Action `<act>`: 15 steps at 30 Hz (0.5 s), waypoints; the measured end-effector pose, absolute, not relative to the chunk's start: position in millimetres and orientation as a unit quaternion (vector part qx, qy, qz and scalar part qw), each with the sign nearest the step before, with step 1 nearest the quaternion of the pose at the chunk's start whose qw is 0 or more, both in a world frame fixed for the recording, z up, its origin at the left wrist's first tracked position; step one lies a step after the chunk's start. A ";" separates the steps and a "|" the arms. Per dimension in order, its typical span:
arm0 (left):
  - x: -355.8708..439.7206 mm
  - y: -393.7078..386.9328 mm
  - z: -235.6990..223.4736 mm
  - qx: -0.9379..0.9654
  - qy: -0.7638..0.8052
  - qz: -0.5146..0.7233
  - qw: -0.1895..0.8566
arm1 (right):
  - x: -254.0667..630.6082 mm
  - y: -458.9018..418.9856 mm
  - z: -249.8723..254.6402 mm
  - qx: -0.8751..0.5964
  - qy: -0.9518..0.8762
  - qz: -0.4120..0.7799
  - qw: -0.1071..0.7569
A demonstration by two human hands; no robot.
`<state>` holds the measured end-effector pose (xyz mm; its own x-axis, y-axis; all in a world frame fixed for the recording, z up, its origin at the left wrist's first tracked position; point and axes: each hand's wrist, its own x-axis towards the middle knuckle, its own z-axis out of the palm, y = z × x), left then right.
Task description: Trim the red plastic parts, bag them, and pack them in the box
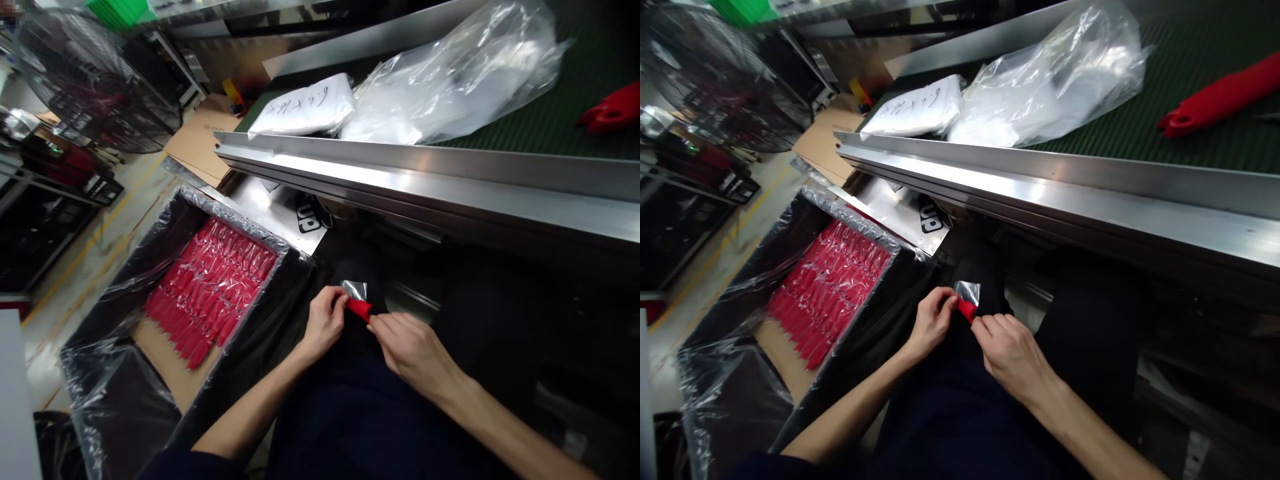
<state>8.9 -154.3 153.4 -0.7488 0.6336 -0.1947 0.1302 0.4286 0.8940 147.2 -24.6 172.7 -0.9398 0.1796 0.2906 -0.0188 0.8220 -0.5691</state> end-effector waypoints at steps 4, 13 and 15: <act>32.6 -158.0 145.9 0.195 0.808 0.509 0.223 | 151.1 -48.7 164.3 -0.253 -0.847 0.390 0.256; 55.1 -138.7 150.8 0.128 0.775 0.586 0.198 | 163.8 -81.0 166.7 -0.412 -0.666 0.553 0.285; 60.6 -134.8 150.9 0.120 0.770 0.595 0.196 | 166.4 -84.0 169.6 -0.410 -0.654 0.566 0.289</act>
